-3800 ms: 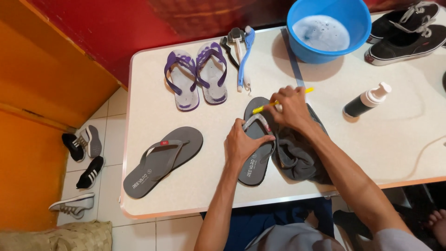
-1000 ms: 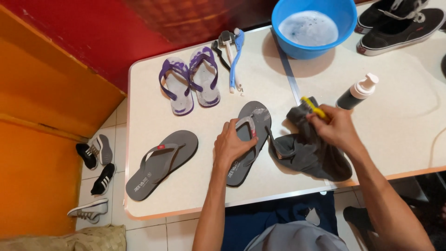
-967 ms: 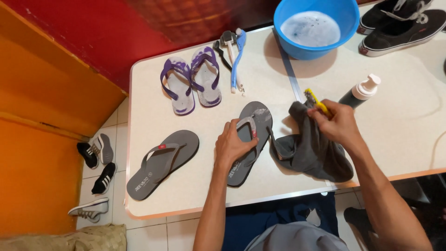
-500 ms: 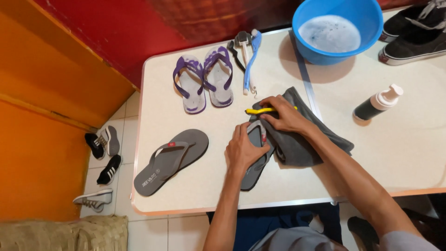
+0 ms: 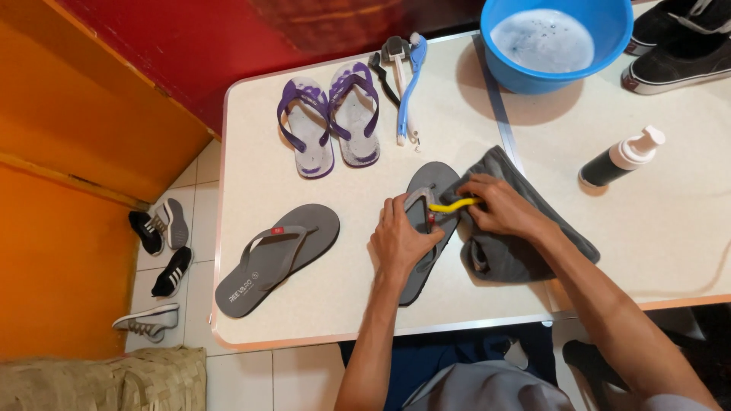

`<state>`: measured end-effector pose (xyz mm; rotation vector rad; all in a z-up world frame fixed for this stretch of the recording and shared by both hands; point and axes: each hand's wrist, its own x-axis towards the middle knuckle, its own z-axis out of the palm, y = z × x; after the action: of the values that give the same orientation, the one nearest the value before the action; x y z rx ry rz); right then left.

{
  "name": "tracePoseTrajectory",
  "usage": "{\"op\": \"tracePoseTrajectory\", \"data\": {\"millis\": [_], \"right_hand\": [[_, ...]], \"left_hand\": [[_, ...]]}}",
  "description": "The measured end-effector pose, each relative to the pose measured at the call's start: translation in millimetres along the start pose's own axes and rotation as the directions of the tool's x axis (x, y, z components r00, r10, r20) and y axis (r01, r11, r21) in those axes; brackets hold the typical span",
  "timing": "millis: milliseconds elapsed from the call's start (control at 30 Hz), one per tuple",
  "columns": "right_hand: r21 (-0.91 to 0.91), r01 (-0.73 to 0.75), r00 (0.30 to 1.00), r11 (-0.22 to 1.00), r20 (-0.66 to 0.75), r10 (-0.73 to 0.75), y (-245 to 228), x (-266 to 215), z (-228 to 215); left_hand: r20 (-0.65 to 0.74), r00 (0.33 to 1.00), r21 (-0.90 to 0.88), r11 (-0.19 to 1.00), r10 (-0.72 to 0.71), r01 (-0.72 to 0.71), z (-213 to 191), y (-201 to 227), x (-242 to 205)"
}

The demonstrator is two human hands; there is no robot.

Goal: Cleaning a pair of flip-flops using a toothbrush, soapy water, and a cloth.

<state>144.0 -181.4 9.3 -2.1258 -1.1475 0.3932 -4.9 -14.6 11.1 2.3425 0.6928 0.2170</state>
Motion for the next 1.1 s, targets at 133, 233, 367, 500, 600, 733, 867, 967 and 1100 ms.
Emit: {"op": "tracePoseTrajectory", "data": {"millis": [133, 233, 367, 500, 600, 733, 867, 967, 1100], "right_hand": [[0.183, -0.023, 0.998, 0.983, -0.058, 0.034, 7, -46, -5], [0.259, 0.015, 0.929, 0.966, -0.36, 0.082, -19, -51, -36], [0.027, -0.074, 0.865, 0.997, -0.495, 0.077, 27, -54, -44], [-0.273, -0.157, 0.892, 0.949, -0.452, 0.018, 20, -73, -37], [-0.567, -0.231, 0.888, 0.791, -0.455, -0.067, 52, -86, -18], [-0.734, -0.29, 0.898, 0.614, -0.43, -0.09, 75, -89, -5], [-0.331, -0.367, 0.82, 0.869, -0.556, 0.135, 53, -83, -44], [-0.219, -0.509, 0.733, 0.832, -0.617, 0.286, 87, -72, -31], [-0.213, -0.433, 0.81, 0.876, -0.519, 0.274, 82, -53, -8]], "left_hand": [[-0.056, 0.998, -0.001, 1.0, 0.026, -0.027, 7, -6, 1], [-0.08, 0.996, -0.012, 0.999, 0.041, -0.042, 4, -5, -2], [-0.081, 0.996, -0.022, 0.999, 0.04, -0.042, 4, 0, -7], [-0.1, 0.995, -0.018, 1.0, -0.009, 0.008, 4, 3, -7], [-0.107, 0.994, -0.034, 0.999, -0.016, 0.013, 3, 2, -10], [-0.12, 0.993, -0.013, 1.0, 0.004, -0.006, -1, 8, -12], [-0.13, 0.991, -0.012, 1.0, -0.018, 0.016, 10, 1, -8], [-0.146, 0.989, -0.013, 1.0, -0.006, 0.004, 5, 3, -9], [-0.13, 0.991, -0.145, 0.989, -0.036, 0.017, -11, 13, -19]]}}
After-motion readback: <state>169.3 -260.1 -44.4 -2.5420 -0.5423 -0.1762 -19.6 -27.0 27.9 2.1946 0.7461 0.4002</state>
